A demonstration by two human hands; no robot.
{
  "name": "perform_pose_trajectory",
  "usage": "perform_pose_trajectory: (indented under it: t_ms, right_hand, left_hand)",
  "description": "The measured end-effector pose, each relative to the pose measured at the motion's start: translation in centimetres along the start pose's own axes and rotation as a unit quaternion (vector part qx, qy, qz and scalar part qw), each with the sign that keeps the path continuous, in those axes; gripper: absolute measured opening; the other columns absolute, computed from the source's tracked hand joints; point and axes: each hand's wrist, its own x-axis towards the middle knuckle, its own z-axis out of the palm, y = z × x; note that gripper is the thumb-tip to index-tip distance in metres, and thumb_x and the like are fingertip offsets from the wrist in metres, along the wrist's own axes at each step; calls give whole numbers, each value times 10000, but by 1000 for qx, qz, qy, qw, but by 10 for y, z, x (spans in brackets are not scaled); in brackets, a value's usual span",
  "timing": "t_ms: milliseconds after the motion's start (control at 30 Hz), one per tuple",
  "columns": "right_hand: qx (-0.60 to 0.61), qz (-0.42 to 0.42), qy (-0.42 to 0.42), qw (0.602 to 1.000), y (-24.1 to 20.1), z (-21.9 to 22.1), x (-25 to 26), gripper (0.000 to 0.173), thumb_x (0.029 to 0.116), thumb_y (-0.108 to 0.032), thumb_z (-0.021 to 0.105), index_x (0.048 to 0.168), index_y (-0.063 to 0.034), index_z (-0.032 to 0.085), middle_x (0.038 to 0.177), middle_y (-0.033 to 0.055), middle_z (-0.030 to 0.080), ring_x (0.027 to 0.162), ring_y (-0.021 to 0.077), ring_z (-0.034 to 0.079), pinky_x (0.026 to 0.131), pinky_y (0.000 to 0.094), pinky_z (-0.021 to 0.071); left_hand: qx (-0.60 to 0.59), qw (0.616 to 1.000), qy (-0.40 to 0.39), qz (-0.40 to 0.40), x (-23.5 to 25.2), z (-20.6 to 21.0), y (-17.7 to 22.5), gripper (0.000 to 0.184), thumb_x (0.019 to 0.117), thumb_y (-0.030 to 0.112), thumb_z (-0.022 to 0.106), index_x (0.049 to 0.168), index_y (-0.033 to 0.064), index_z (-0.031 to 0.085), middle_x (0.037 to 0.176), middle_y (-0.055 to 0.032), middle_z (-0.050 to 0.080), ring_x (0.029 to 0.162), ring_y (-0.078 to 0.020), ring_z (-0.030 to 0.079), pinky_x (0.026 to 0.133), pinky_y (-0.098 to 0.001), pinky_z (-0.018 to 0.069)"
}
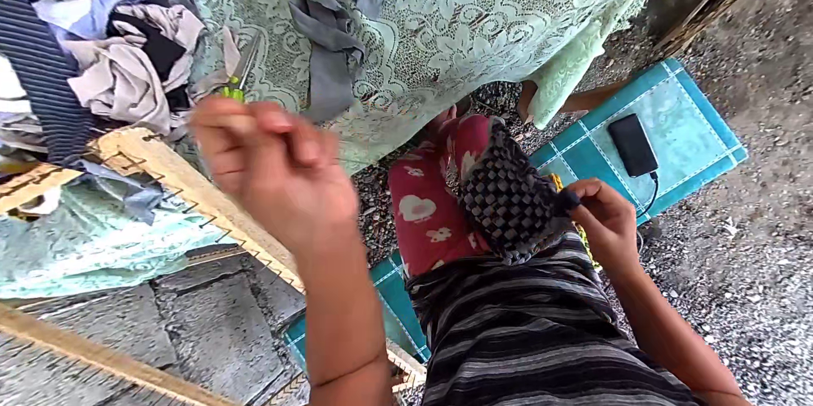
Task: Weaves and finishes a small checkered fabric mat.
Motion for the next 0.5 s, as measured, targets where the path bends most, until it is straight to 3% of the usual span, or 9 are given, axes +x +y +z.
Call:
perform_pose_trajectory:
  t_ms: [100, 200, 367, 500]
  right_hand:
    - [73, 52, -8, 996, 0, -6, 6, 96, 979, -158, 636, 1035, -178, 711, 1019, -79, 698, 905, 28, 656, 819, 236, 572]
    - [83, 54, -38, 994, -3, -1, 10, 112, 991, -138, 621, 1059, -168, 705, 990, -82, 697, 895, 20, 654, 826, 228, 567]
    - [90, 69, -26, 993, -9, 6, 23, 112, 999, -132, 578, 1032, -160, 681, 1081, -55, 685, 968, 46, 654, 857, 248, 567]
    - [54, 57, 16, 997, -10, 10, 25, 96, 1006, -117, 563, 1036, -166, 639, 1021, -73, 682, 902, 22, 650, 820, 227, 565]
  left_hand:
    - [47, 996, 49, 56, 12, -47, 17, 141, 1077, 72, 412, 1044, 160, 517, 789, 71, 621, 591, -36, 540, 539, -180, 477]
    - [80, 992, 74, 69, 11, -68, 21, 166, 1071, 36, 386, 1008, 130, 508, 752, 49, 597, 560, -47, 521, 510, -173, 459]
    - [83, 994, 67, 27, -6, -76, 20, 203, 1099, 90, 351, 1018, 176, 517, 810, 77, 644, 595, -33, 561, 526, -167, 479]
    - [89, 995, 39, -25, -33, -68, 27, 163, 1104, 202, 416, 1055, 245, 565, 845, 126, 642, 609, 1, 557, 527, -137, 468]
